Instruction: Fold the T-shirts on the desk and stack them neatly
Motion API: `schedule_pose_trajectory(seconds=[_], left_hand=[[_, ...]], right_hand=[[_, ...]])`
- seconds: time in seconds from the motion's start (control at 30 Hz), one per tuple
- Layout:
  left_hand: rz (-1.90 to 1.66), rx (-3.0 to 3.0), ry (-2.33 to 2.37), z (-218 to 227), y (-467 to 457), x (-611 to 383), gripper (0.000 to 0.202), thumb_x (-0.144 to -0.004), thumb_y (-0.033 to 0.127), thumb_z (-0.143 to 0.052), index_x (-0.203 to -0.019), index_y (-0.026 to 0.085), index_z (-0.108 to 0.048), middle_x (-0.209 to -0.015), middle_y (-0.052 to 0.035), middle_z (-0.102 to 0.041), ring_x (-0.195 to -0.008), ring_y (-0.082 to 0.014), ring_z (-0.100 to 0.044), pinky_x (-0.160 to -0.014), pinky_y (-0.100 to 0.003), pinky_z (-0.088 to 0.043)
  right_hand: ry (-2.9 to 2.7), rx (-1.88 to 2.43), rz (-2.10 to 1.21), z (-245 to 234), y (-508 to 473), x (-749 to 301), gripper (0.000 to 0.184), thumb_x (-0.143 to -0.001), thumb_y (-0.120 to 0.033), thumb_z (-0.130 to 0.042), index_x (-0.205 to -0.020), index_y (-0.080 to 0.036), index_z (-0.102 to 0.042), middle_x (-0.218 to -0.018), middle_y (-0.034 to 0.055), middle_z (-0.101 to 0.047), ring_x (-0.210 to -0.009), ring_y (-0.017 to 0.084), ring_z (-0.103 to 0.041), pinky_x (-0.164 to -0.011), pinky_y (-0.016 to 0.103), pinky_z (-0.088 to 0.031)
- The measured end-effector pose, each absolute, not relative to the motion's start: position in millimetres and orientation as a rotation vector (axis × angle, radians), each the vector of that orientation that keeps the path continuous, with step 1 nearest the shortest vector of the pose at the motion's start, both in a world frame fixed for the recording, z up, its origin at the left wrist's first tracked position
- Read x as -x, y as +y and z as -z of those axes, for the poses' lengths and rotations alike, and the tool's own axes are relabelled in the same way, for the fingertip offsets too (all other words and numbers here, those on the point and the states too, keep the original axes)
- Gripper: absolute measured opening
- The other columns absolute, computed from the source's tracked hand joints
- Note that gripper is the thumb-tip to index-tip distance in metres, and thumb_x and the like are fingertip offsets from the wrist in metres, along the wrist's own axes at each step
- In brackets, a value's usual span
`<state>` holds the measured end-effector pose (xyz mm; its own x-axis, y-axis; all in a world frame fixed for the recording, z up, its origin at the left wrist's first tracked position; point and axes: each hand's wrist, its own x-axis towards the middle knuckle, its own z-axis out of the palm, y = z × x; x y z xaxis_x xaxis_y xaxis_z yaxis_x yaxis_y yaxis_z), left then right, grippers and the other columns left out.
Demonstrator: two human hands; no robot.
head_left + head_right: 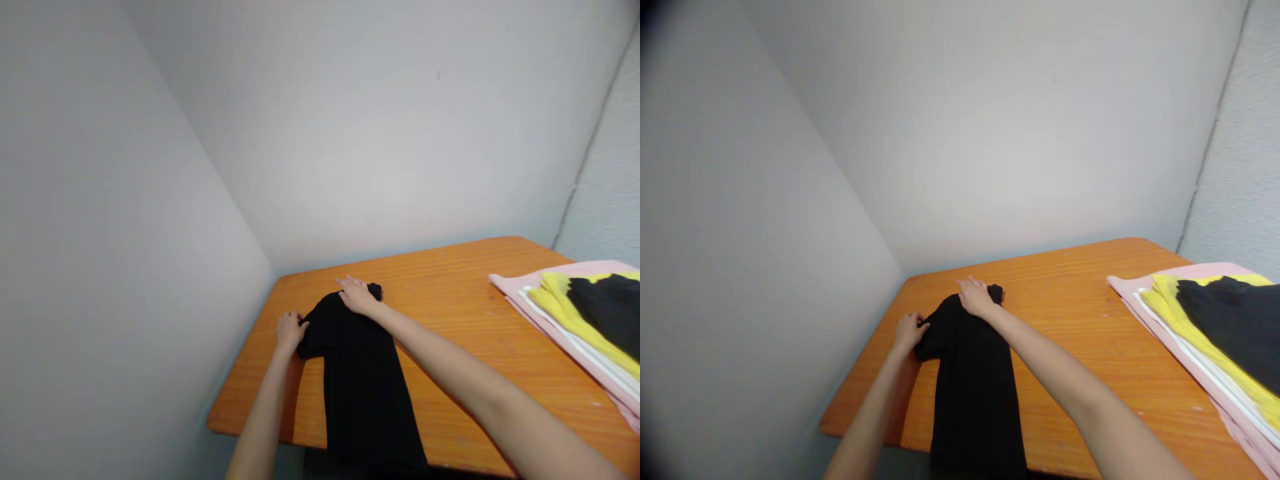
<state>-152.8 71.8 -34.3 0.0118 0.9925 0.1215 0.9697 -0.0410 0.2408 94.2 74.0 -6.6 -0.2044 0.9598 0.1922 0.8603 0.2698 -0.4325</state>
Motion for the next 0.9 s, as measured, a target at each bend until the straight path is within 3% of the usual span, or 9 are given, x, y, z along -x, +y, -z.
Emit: schedule_pose_trajectory(seconds=[0.1, 0.2, 0.3, 0.5, 0.6, 0.77, 0.9], left_hand=[[-0.515, -2.194, 2.109, 33.1, 60.0, 149.0, 0.012, -0.087, 0.028, -0.057, -0.093, 0.018, -0.058, -0.11, -0.0102, -0.06, -0.112, -0.0273, -0.051, -0.093, -0.036, -0.037], [-0.621, -2.209, 2.014, 29.8, 50.0, 148.4, 0.011, -0.093, 0.029, -0.048, -0.097, 0.02, -0.054, -0.099, -0.0058, -0.063, -0.098, -0.0212, -0.058, -0.086, -0.031, -0.041], [-0.718, -2.212, 1.922, 23.4, 42.3, 152.5, 0.014, -0.096, 0.03, -0.041, -0.099, 0.021, -0.052, -0.092, -0.0033, -0.065, -0.087, -0.0183, -0.061, -0.078, -0.028, -0.044], [-0.862, -2.262, 1.848, 3.0, 32.7, 160.6, 0.02, -0.095, 0.032, -0.043, -0.09, 0.021, -0.059, -0.095, -0.0066, -0.065, -0.092, -0.021, -0.06, -0.083, -0.031, -0.042], [-0.988, -2.272, 1.837, -5.5, 25.3, 158.9, 0.021, -0.094, 0.034, -0.045, -0.089, 0.02, -0.061, -0.101, -0.0084, -0.064, -0.098, -0.0221, -0.058, -0.089, -0.032, -0.041], [-1.186, -2.182, 1.814, -17.9, 21.0, 163.5, 0.032, -0.098, 0.04, -0.032, -0.094, 0.019, -0.055, -0.087, -0.004, -0.065, -0.08, -0.0163, -0.062, -0.073, -0.025, -0.047], [-1.156, -2.128, 1.901, -22.3, 36.9, 180.6, 0.03, -0.098, 0.036, -0.032, -0.098, 0.017, -0.055, -0.091, -0.0066, -0.067, -0.083, -0.0176, -0.064, -0.075, -0.026, -0.048]], right_hand=[[-2.207, 1.649, -0.437, 2.9, 107.5, -101.7, 0.045, -0.09, -0.022, -0.049, -0.134, -0.024, -0.054, -0.131, 0.0121, -0.057, -0.126, 0.029, -0.046, -0.103, 0.048, -0.03], [-2.262, 1.629, -0.503, 3.6, 118.9, -107.4, 0.033, -0.083, -0.028, -0.062, -0.114, -0.022, -0.067, -0.121, 0.0132, -0.063, -0.121, 0.034, -0.048, -0.098, 0.05, -0.033], [-2.284, 1.562, -0.553, -3.2, 121.4, -115.3, 0.024, -0.08, -0.029, -0.064, -0.102, -0.021, -0.069, -0.112, 0.0113, -0.066, -0.115, 0.033, -0.05, -0.096, 0.047, -0.034], [-2.332, 1.321, -0.701, -30.7, 125.3, -124.9, 0.024, -0.081, -0.026, -0.062, -0.104, -0.018, -0.065, -0.104, 0.0056, -0.067, -0.092, 0.019, -0.059, -0.082, 0.027, -0.042], [-2.348, 1.253, -0.701, -41.5, 122.5, -127.7, 0.021, -0.08, -0.024, -0.063, -0.1, -0.017, -0.065, -0.097, 0.0061, -0.067, -0.087, 0.019, -0.059, -0.077, 0.025, -0.043], [-2.347, 1.146, -0.625, -63.0, 121.7, -126.8, 0.023, -0.087, -0.027, -0.058, -0.107, -0.018, -0.064, -0.106, 0.0054, -0.067, -0.096, 0.019, -0.06, -0.083, 0.024, -0.042], [-2.358, 1.207, -0.553, -64.7, 130.9, -108.1, 0.027, -0.09, -0.031, -0.057, -0.114, -0.02, -0.062, -0.11, 0.0055, -0.066, -0.1, 0.019, -0.06, -0.087, 0.026, -0.042]])
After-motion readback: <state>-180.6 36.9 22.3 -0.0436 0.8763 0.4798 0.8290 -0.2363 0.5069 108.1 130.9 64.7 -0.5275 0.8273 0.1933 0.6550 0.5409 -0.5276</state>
